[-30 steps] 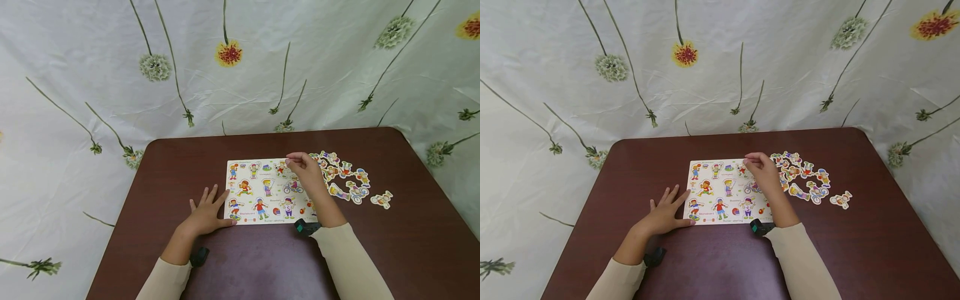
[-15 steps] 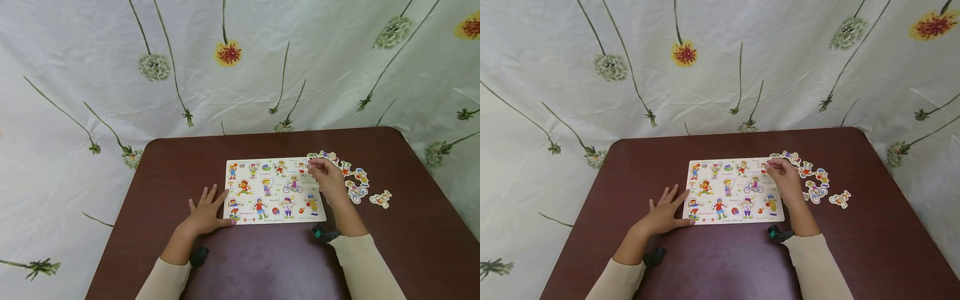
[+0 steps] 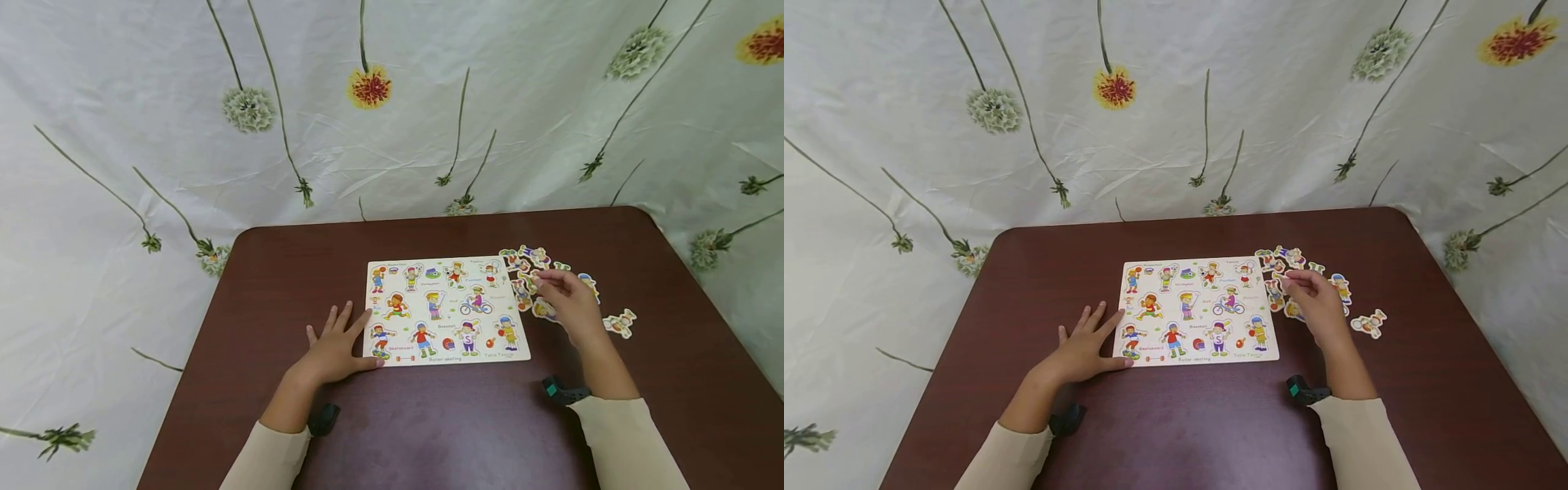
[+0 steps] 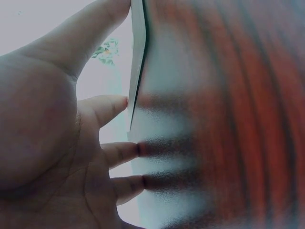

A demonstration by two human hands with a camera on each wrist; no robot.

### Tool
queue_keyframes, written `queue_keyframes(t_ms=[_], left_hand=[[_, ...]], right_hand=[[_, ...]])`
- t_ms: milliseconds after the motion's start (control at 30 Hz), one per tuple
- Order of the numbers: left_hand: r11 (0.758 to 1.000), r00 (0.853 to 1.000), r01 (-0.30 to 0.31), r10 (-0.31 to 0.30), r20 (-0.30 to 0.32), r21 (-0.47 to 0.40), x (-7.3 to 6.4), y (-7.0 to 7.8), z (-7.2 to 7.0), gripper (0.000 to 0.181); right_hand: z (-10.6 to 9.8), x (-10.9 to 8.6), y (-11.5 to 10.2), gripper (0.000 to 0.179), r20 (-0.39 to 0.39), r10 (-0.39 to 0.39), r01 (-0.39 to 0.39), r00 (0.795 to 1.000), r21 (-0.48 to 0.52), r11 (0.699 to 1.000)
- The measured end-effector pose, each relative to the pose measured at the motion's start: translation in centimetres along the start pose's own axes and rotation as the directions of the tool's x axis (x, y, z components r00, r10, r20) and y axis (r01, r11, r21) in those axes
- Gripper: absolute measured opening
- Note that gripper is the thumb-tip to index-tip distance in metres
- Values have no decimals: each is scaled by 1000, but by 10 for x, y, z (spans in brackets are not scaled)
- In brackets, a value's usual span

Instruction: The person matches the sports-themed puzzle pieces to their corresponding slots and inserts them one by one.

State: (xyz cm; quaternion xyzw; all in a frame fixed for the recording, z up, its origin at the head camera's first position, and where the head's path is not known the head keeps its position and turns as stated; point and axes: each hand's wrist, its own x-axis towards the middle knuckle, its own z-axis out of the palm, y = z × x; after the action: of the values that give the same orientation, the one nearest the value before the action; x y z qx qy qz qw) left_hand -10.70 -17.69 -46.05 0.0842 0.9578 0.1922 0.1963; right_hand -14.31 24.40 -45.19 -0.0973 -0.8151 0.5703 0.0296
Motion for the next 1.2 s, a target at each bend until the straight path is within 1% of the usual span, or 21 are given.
queue_keyframes(t_ms=[100,167,233,300,400,433,633,800,933,1200], left_hand=[[1000,1000,-1,1,0,0,0,0,0,101],[1000,1000,-1,1,0,2,0,-1,0,101],[1000,1000,-2,2,0,2,1,-1,0,101],[1000,1000,1,-1,1,-2,1,-2,1,101],[1000,1000,-5,5,-1,-6,0,-2,1,102],[1000,1000,-5,5,1,-8,0,-3,1,102],[1000,1000,-15,15,-4,-19,-2,-2,0,101],[1000,1000,-14,14,-10,-14,-2,-1,0,101],[1000,1000,-13,13,-10,-9,0,-2,1,101],[1000,1000,-8,8,-9,-5,1,-4,2,101]], right_hand=[[-11,-1,4,41,45,-27,33,999,-134,991],[-18,-2,6,35,89,-47,66,995,-224,972],[-22,-1,9,31,153,-73,119,985,-313,942],[-25,-1,12,27,214,-94,171,972,-379,909],[-28,-1,16,23,272,-109,227,956,-454,862],[-28,-1,17,22,281,-110,236,953,-469,851],[-29,-1,23,16,302,-113,262,947,-516,816],[-29,1,27,13,309,-136,292,941,-544,787],[-30,1,27,12,317,-147,306,937,-545,781],[-30,0,28,11,318,-154,313,935,-542,780]])
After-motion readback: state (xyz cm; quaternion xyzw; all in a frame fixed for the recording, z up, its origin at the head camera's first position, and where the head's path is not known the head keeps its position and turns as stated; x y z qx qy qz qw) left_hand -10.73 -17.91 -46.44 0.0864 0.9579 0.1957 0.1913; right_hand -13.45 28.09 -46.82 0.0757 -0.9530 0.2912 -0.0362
